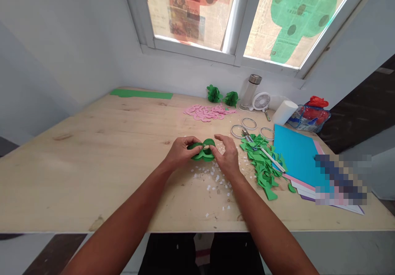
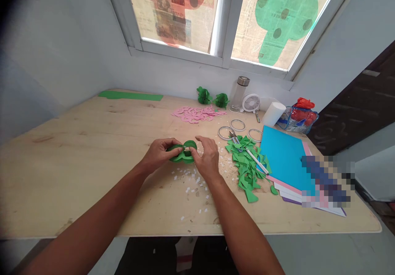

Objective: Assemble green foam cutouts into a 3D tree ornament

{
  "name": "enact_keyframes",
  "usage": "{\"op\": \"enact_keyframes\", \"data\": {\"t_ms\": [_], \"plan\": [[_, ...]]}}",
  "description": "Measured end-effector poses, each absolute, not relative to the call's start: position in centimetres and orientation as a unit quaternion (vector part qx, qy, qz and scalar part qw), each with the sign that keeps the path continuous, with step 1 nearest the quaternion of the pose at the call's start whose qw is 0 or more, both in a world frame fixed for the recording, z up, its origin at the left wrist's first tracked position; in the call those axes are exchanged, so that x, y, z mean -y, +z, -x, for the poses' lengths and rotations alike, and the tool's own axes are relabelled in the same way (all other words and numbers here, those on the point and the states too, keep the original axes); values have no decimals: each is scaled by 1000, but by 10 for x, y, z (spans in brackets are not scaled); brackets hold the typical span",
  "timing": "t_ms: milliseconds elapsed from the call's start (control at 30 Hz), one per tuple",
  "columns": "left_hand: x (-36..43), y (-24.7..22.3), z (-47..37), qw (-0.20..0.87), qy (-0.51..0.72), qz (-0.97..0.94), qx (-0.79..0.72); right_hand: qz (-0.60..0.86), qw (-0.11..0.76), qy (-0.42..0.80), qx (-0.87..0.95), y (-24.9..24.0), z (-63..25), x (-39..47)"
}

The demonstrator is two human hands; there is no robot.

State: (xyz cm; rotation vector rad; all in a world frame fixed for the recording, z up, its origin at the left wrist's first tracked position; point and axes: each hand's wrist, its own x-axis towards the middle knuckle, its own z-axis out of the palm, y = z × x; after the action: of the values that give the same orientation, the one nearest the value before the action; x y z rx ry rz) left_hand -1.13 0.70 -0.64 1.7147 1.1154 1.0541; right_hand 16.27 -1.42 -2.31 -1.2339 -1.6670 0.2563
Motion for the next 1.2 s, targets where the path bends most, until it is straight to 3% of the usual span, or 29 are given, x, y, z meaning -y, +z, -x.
{"op": "enact_keyframes", "data": {"t_ms": [133, 300, 633, 1000, 1200], "plan": [[-7, -8, 9, 368, 436, -683, -456, 512, 492, 11, 704, -19, -157, 20], [-5, -10, 6, 301, 420, -721, -462, 512, 450, 14, 731, -20, -150, 21], [0, -14, 0, 252, 437, -737, -451, 545, 444, 17, 711, -23, -151, 22], [2, -12, -2, 257, 444, -730, -452, 547, 457, 19, 701, -21, -150, 22], [2, -9, -3, 319, 453, -692, -464, 552, 479, 24, 681, -18, -149, 24]]}}
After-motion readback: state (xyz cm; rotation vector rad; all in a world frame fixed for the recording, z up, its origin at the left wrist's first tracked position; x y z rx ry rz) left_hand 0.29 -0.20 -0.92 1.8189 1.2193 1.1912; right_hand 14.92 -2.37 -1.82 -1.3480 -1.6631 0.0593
